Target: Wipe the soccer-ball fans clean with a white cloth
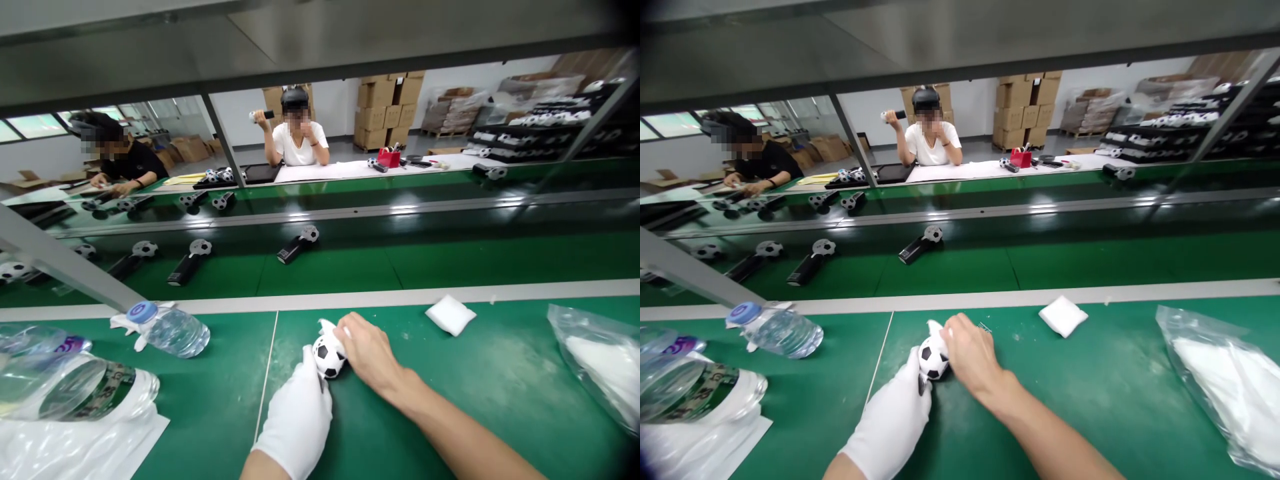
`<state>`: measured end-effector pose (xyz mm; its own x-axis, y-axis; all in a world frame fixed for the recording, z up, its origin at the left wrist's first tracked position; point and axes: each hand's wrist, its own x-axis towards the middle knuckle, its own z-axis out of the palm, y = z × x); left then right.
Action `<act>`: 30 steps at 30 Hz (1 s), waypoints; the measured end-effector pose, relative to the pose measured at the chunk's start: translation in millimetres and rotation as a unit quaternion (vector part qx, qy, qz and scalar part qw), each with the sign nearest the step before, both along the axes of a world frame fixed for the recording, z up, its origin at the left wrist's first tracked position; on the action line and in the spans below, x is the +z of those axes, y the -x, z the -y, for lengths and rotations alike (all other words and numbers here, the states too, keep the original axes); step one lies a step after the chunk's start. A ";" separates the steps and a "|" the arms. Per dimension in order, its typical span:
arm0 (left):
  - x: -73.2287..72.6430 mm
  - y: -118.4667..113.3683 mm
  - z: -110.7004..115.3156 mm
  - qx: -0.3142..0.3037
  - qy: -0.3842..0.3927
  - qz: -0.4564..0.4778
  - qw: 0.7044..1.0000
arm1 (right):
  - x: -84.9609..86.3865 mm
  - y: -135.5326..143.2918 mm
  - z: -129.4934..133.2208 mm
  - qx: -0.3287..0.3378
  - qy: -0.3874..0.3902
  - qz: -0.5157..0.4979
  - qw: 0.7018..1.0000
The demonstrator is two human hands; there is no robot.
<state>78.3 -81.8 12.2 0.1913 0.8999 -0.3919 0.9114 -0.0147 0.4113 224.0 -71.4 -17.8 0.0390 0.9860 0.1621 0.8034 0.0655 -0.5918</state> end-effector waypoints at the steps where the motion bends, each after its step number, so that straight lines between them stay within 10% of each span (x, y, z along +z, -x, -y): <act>1: 0.3 0.2 1.0 0.006 0.000 -0.007 1.000 | 1.2 -7.5 -2.5 -0.010 0.004 -0.012 1.000; 14: 2.3 1.7 5.6 0.006 0.007 -0.019 1.000 | 4.6 16.7 4.0 0.011 0.007 0.073 0.997; 24: 0.8 5.3 4.9 0.028 -0.011 -0.018 0.999 | 13.2 -68.7 26.2 -0.088 0.104 0.025 0.990; 30: 0.1 -2.4 1.2 0.032 -0.022 0.099 0.994 | 52.2 -22.1 33.1 -0.009 -0.154 -0.146 0.977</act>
<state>80.7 -83.0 12.3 0.2022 0.9285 -0.3115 0.8126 0.0185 0.5825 246.1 -104.5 34.4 0.1448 0.8909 0.4306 0.6067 0.2638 -0.7498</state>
